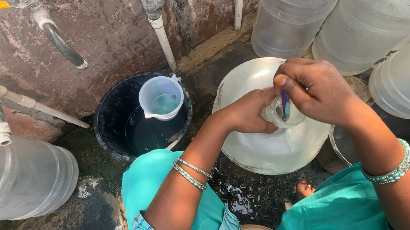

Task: The person scrubs the inside of a large water dispenser bottle using a toothbrush, then scrubs the exterior with a yellow sponge. The person rotates the bottle to clean different sides.

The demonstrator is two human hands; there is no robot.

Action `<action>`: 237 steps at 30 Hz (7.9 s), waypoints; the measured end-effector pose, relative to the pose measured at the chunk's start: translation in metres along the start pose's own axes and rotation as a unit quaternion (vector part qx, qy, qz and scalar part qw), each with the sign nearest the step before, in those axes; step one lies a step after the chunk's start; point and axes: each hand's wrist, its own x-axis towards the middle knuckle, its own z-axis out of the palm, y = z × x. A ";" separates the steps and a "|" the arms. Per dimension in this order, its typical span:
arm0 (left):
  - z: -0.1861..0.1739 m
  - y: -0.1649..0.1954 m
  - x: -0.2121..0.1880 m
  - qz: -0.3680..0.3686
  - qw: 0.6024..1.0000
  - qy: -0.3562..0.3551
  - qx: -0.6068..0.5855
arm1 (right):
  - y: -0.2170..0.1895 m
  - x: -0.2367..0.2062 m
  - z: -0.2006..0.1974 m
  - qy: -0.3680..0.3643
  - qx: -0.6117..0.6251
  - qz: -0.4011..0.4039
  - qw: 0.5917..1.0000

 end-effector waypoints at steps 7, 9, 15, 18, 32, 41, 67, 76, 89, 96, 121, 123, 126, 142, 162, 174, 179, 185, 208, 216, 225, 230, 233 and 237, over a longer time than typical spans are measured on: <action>-0.014 -0.001 -0.001 -0.070 0.995 0.008 -0.066 | 0.016 -0.005 0.016 0.120 0.256 0.202 0.938; -0.019 -0.005 0.000 -0.098 0.991 0.012 -0.085 | 0.022 -0.007 0.023 0.151 0.340 0.192 0.908; -0.026 -0.018 0.001 -0.086 0.993 0.025 -0.072 | 0.039 -0.006 0.034 0.160 0.382 0.142 0.899; -0.030 -0.018 -0.003 0.002 0.994 0.036 0.103 | 0.043 -0.003 0.033 0.134 0.305 0.179 0.926; -0.010 -0.010 -0.025 -0.254 0.893 0.083 0.361 | 0.045 0.005 0.036 0.129 0.231 0.162 0.951; 0.012 -0.020 -0.018 -0.168 0.911 0.197 0.321 | 0.043 0.008 0.036 0.131 0.222 0.152 0.954; -0.018 -0.015 -0.002 -0.079 0.975 0.061 0.200 | 0.020 0.004 0.010 0.067 0.179 0.232 0.954; -0.016 -0.024 -0.002 -0.086 0.986 0.016 0.139 | 0.024 0.004 0.001 0.011 0.069 0.179 0.981; -0.016 -0.027 0.001 -0.078 0.994 0.028 0.069 | -0.013 -0.002 -0.010 0.152 0.047 0.067 0.985; -0.005 -0.042 0.006 -0.142 0.989 0.036 0.039 | -0.048 -0.043 -0.050 0.193 -0.045 0.035 0.980; 0.000 -0.047 0.004 -0.070 0.995 0.056 0.052 | -0.009 -0.001 0.009 0.105 -0.037 0.032 0.993; -0.001 -0.043 0.003 -0.065 0.995 0.046 0.055 | -0.014 -0.013 -0.005 0.127 -0.040 0.065 0.989; -0.003 -0.037 0.002 -0.070 0.995 0.053 0.051 | -0.034 -0.042 -0.038 0.185 -0.016 0.008 0.983; -0.004 -0.026 -0.002 -0.079 0.995 0.037 0.048 | 0.000 -0.006 0.000 0.043 -0.127 -0.052 0.990; -0.015 -0.002 0.005 -0.061 0.996 0.045 0.040 | 0.020 -0.010 0.021 0.169 0.190 0.140 0.957; 0.006 -0.002 0.010 0.044 0.989 0.141 0.012 | 0.011 -0.008 0.012 0.090 0.092 0.175 0.976; 0.000 -0.006 0.006 0.033 0.992 0.118 -0.015 | 0.014 -0.009 0.001 0.072 0.039 0.110 0.991; -0.003 -0.006 0.005 0.000 0.995 0.082 -0.048 | 0.024 -0.013 0.002 0.084 0.011 0.107 0.991; -0.006 0.003 0.005 -0.005 0.997 0.053 -0.049 | -0.017 -0.005 0.001 0.108 0.001 0.047 0.993; -0.011 0.014 0.006 -0.048 0.992 0.019 -0.118 | -0.052 -0.040 -0.042 0.174 -0.015 -0.048 0.983; -0.014 0.015 -0.003 0.006 0.998 0.052 -0.046 | -0.011 -0.003 0.004 0.094 0.022 0.031 0.995; -0.013 0.013 -0.004 -0.045 0.997 0.064 -0.023 | -0.019 -0.020 -0.019 0.129 0.041 0.044 0.990; -0.005 0.011 -0.005 0.004 0.988 0.135 0.070 | -0.018 -0.019 -0.019 0.145 0.057 0.018 0.988; 0.010 0.009 0.000 -0.018 0.973 0.203 0.107 | 0.001 -0.004 0.006 0.163 0.002 -0.004 0.987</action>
